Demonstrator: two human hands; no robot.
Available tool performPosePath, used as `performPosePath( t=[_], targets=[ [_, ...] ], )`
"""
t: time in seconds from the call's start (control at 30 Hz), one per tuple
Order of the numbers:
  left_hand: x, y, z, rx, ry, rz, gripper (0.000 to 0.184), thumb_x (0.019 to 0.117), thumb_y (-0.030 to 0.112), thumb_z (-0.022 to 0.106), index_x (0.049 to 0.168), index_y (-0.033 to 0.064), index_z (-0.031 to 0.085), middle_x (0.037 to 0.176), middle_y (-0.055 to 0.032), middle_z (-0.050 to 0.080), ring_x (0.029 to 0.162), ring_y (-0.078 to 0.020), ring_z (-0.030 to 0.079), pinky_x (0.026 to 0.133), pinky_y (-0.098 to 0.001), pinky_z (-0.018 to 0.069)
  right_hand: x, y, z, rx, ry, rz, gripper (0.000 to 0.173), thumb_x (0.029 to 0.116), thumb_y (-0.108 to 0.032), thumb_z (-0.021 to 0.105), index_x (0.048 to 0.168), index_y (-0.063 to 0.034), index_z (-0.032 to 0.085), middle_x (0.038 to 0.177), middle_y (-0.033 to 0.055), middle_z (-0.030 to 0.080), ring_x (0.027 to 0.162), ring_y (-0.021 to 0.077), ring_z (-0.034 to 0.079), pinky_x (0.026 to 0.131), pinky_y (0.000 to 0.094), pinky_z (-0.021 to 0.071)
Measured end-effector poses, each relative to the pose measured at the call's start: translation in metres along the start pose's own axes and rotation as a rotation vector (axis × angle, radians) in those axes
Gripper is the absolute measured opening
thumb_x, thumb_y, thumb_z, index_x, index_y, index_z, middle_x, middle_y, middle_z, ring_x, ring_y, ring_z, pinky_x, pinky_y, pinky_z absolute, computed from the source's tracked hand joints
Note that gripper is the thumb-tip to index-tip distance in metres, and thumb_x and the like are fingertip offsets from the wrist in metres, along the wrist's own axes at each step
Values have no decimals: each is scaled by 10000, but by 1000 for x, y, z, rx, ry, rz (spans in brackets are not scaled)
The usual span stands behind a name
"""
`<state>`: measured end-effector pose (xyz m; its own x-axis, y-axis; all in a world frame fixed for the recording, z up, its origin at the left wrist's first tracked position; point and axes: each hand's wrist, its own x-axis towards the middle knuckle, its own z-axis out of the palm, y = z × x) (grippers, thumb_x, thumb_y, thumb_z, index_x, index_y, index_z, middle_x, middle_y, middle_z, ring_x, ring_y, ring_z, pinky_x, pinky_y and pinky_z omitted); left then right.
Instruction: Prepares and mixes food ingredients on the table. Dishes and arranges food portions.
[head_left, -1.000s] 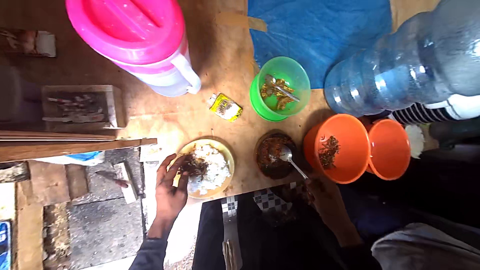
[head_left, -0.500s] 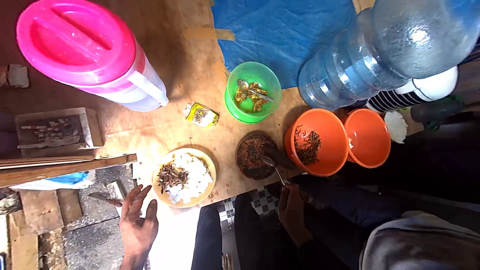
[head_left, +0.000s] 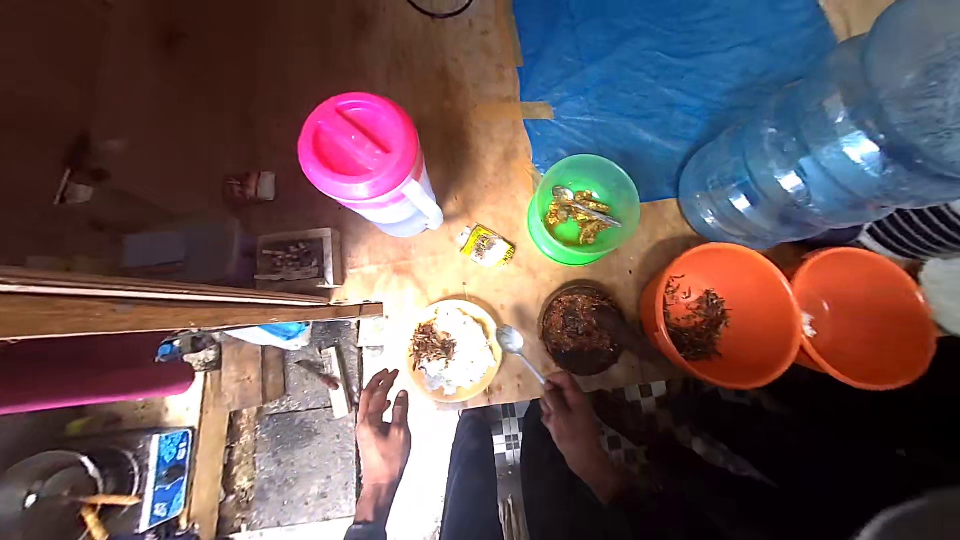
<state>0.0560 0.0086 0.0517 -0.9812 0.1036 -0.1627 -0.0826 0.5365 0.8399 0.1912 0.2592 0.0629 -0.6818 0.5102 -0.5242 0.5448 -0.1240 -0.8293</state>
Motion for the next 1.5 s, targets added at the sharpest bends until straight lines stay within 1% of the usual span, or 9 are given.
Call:
performPosePath(
  t=[0.23,0.33,0.47,0.67,0.9,1.07,1.23,1.4,1.5],
  targets=[
    [-23,-8,-5,-21,-50,34,369,963,82,552,1278,-96,623,1419,-287,517,1126,-162,642,893,-246,557,31,-6,78,-168,-13,-60,264,1046,-143,483,1152,25,659,963,156,711,892,234,703,849,425,580],
    [-31,-11,-7,-18,-90,11,376,971,76,545,1301,-95,604,1426,-284,503,1036,-126,660,832,-229,571,32,-13,93,-262,-57,13,294,1047,-206,503,1204,-9,655,936,149,719,872,257,714,830,447,581],
    [-33,-9,-8,-31,-130,-27,386,988,75,511,1335,-75,586,1427,-248,520,869,-100,679,759,-255,587,25,-14,91,-263,-58,39,444,1011,-356,601,1283,-6,623,907,127,709,810,242,697,799,433,583],
    [-30,0,9,-39,-135,-26,388,994,113,503,1331,-60,586,1245,-178,642,730,-49,656,654,-213,567,11,-21,33,-329,-16,46,491,1020,-344,582,1371,0,598,1230,185,690,1128,273,686,994,435,555],
    [-16,57,47,91,-121,256,350,1015,187,511,1236,-26,680,972,-95,686,670,-37,614,605,-187,539,24,-25,-60,-625,326,-169,285,1036,-158,552,1235,-40,719,1141,159,727,1051,300,712,939,503,579],
    [40,93,94,200,-215,322,324,1024,187,508,1225,10,691,984,-144,689,720,-194,658,657,-399,573,42,-28,-92,-1079,625,-303,356,937,-171,665,1287,-121,701,1208,221,649,1090,440,634,803,624,529],
    [87,115,118,170,-301,335,310,1052,173,503,1294,50,654,1102,-137,690,809,-208,679,726,-427,581,60,-26,-105,-1292,399,-114,691,906,-77,686,1548,-226,480,1239,277,649,1158,490,609,886,648,495],
    [100,116,120,174,-307,306,300,1060,172,498,1283,51,659,1114,-139,688,780,-200,679,712,-412,584,58,-37,-108,-1212,256,-128,615,952,-222,686,1508,-53,486,1282,299,606,1144,477,632,845,584,568],
    [121,113,119,262,-326,247,317,1068,197,495,1308,51,643,1158,-169,682,847,-269,695,755,-483,582,48,-52,-111,-1164,188,-192,565,970,-294,642,1473,-59,539,1231,288,619,1065,454,662,801,563,581]
  ],
)
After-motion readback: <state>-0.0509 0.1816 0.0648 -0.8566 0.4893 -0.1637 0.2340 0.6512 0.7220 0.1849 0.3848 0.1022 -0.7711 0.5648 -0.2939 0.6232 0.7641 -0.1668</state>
